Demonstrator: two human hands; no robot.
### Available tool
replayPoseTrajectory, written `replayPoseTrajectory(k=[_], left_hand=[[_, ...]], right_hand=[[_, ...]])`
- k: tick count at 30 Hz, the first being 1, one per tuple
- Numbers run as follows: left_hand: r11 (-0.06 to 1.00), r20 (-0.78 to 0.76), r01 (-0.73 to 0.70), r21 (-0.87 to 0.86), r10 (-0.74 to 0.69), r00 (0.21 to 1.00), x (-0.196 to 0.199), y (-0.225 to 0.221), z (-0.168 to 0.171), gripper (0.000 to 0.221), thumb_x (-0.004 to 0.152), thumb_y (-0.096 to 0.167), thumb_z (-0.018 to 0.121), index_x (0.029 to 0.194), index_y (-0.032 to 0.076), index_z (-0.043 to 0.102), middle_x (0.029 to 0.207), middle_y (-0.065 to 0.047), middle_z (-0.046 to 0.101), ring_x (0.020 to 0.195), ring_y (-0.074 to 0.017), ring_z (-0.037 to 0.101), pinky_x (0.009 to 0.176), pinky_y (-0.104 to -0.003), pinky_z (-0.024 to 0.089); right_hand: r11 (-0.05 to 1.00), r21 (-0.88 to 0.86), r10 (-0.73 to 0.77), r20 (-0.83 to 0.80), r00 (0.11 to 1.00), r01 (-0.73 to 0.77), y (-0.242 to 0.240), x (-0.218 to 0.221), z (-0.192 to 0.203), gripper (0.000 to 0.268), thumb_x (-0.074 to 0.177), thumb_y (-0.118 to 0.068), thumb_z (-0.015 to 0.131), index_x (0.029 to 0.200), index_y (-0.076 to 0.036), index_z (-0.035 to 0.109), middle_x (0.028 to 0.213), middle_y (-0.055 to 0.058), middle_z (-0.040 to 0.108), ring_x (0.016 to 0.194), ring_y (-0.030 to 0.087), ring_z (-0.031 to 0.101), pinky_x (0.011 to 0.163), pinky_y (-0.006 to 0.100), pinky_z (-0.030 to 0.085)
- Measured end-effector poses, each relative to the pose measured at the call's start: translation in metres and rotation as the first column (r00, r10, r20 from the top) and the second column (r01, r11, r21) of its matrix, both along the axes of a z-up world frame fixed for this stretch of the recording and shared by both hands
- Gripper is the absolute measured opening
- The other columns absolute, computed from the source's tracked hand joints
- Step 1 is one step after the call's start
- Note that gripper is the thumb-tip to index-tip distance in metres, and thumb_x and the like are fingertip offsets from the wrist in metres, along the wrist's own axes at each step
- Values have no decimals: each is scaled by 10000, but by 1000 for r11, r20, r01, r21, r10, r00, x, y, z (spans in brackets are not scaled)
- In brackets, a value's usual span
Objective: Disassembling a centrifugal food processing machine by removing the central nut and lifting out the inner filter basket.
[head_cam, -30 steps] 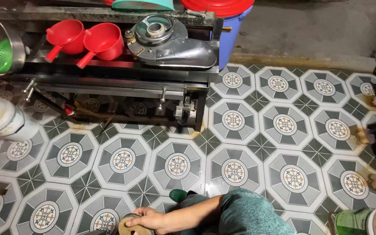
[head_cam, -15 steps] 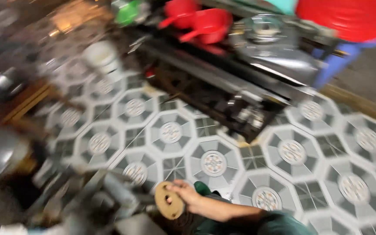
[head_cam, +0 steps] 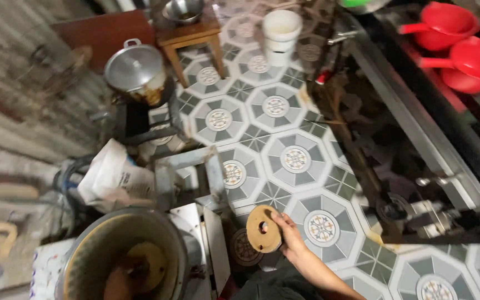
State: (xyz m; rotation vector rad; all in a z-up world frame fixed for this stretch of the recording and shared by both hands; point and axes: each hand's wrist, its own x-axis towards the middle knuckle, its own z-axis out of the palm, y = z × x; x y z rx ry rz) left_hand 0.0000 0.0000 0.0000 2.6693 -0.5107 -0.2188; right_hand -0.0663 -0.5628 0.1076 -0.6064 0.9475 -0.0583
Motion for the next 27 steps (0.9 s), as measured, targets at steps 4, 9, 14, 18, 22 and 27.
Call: replayPoseTrajectory(k=[4,9,14,18,22,27], left_hand=[[989,-34,-151,-10,150,988,64,-58,34,345,741,367,812,1057,231,836,1074,16,825,1141,-177,719,1026,-315,525],[880,-374,-454,-139,378,847,63,-78,53,440,727,274,836,1153,193,763,1081,-29,821,933,-176,814,836,-321,624],[858,-363,-442,-261,337,869,61,-93,75,216,667,180,809,881,162,793,804,-9,763,763,-174,731,709,-327,572],[656,-312,-338,-675,161,936,60,-95,89,347,555,63,969,865,25,818,767,-124,708,711,-204,683,598,-320,592],[420,-522,-616,-666,329,787,26,-97,99,633,661,-21,895,1260,41,701,1034,-43,631,982,-183,618,829,-308,586],[230,-37,-734,-639,944,328,-20,-149,205,319,918,-61,779,1185,78,672,1128,-120,689,1083,-274,682,991,-402,545]], right_hand=[[1000,3,14,-50,999,-14,14,20,24,354,788,-219,798,1099,-74,710,1121,189,760,1014,335,709,884,481,568],[994,-43,93,-62,994,-96,18,48,25,365,838,-258,749,1162,-97,701,1154,171,745,1043,334,694,903,486,564],[971,-57,231,-40,972,-233,-1,104,23,395,872,-301,741,1183,-75,651,1184,185,696,1072,335,672,911,561,536],[937,29,345,70,936,-348,-23,169,8,313,929,-361,756,1086,-111,652,1075,163,716,931,324,726,817,567,597],[841,56,537,42,843,-538,-25,239,60,406,930,-459,730,1154,-129,655,1109,129,715,955,282,716,862,534,586],[755,95,641,100,761,-648,-10,308,111,356,939,-398,731,1131,-101,695,1101,114,734,914,294,717,843,447,584]])
